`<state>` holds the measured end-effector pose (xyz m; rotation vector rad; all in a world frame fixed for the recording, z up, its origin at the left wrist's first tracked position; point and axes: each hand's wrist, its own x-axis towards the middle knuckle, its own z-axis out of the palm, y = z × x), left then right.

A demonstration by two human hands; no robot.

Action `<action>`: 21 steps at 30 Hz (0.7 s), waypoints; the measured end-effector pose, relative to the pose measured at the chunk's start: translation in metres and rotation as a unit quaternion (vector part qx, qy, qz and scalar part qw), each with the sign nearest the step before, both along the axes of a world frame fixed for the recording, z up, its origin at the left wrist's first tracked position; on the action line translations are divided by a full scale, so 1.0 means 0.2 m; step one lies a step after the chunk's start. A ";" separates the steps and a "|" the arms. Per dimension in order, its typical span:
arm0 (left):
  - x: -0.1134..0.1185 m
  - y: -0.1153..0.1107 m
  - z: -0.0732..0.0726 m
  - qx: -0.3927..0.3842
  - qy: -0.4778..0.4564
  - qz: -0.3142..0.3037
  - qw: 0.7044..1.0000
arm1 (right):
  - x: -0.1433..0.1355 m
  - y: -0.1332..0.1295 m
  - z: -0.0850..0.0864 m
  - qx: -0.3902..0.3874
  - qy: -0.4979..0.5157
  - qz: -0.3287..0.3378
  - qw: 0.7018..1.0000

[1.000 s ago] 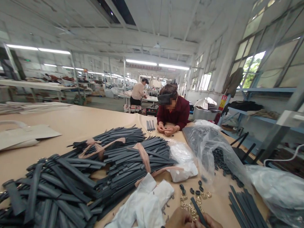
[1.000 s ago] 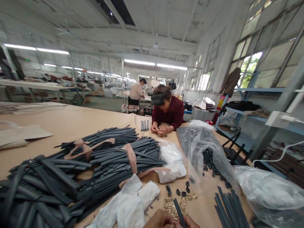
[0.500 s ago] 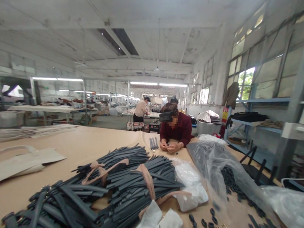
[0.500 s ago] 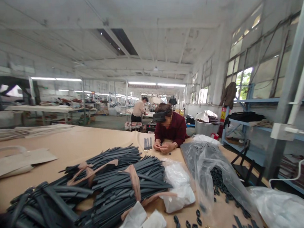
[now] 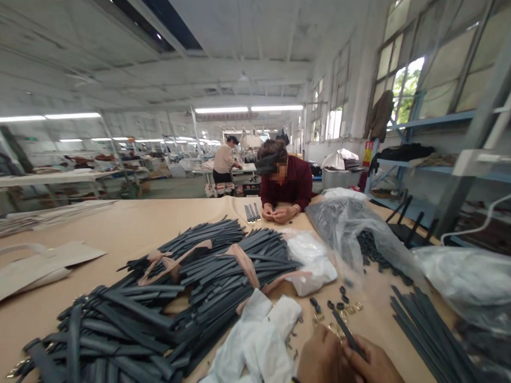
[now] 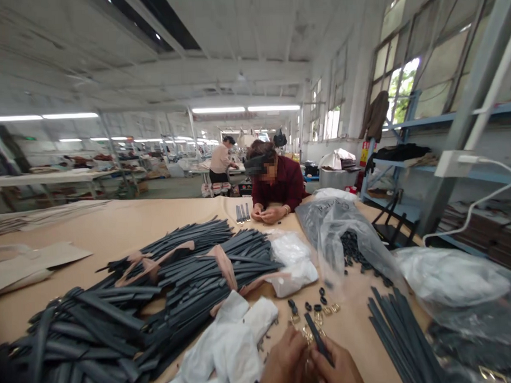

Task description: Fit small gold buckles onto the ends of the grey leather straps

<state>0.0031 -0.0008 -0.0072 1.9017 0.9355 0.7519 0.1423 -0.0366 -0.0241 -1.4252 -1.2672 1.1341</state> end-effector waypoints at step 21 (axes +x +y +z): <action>-0.01 0.10 0.00 -0.187 -0.164 0.088 0.965 | 0.01 -0.07 0.11 -0.038 0.082 0.072 0.993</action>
